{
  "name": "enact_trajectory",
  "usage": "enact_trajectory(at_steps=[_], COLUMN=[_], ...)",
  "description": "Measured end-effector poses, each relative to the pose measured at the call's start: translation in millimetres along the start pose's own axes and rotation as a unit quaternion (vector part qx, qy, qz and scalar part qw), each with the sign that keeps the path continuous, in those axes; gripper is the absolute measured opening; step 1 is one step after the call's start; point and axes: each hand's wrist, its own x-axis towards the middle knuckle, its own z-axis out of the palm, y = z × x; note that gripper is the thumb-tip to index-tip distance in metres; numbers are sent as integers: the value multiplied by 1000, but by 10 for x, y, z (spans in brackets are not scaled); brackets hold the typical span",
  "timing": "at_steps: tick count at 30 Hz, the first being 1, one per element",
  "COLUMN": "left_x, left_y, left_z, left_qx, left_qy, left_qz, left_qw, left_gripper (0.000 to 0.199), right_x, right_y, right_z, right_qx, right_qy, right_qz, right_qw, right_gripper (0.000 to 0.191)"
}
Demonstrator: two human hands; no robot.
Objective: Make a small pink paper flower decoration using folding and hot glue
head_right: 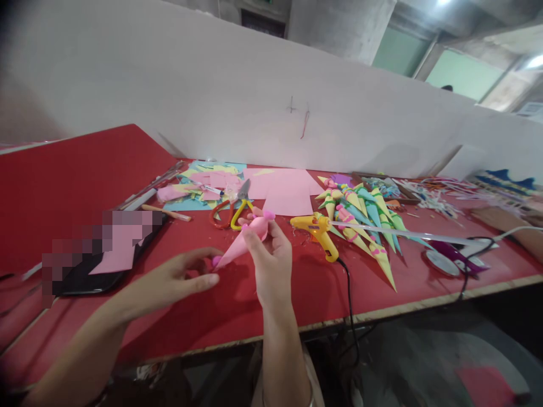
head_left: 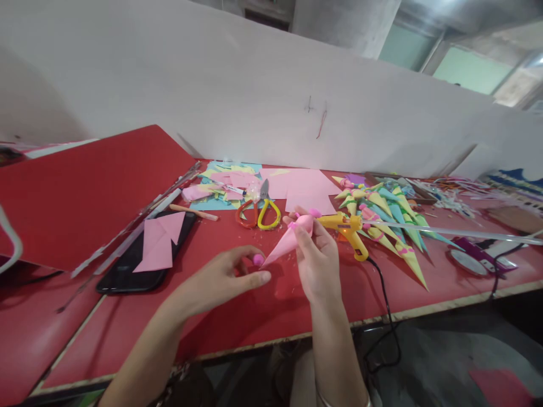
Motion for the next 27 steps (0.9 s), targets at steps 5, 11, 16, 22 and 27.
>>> enact_trajectory(at_steps=[5, 11, 16, 22, 27], left_x=[56, 89, 64, 28, 53], left_y=[-38, -88, -52, 29, -6], left_z=[-101, -64, 14, 137, 208], left_qx=[80, -38, -58, 58, 126], left_qy=[150, 162, 156, 111, 150], left_qz=[32, 87, 112, 152, 134], left_qw=[985, 982, 980, 980, 971], left_gripper=[38, 18, 21, 13, 18], right_x=[-3, -17, -28, -90, -124], right_y=[24, 54, 66, 62, 98], right_z=[55, 105, 110, 199, 256], right_qx=[8, 1, -11, -41, -98], right_qy=[21, 15, -2, -39, -57], right_qz=[17, 32, 45, 61, 27], right_qw=[1000, 999, 999, 997, 993], right_gripper=[38, 36, 38, 34, 31])
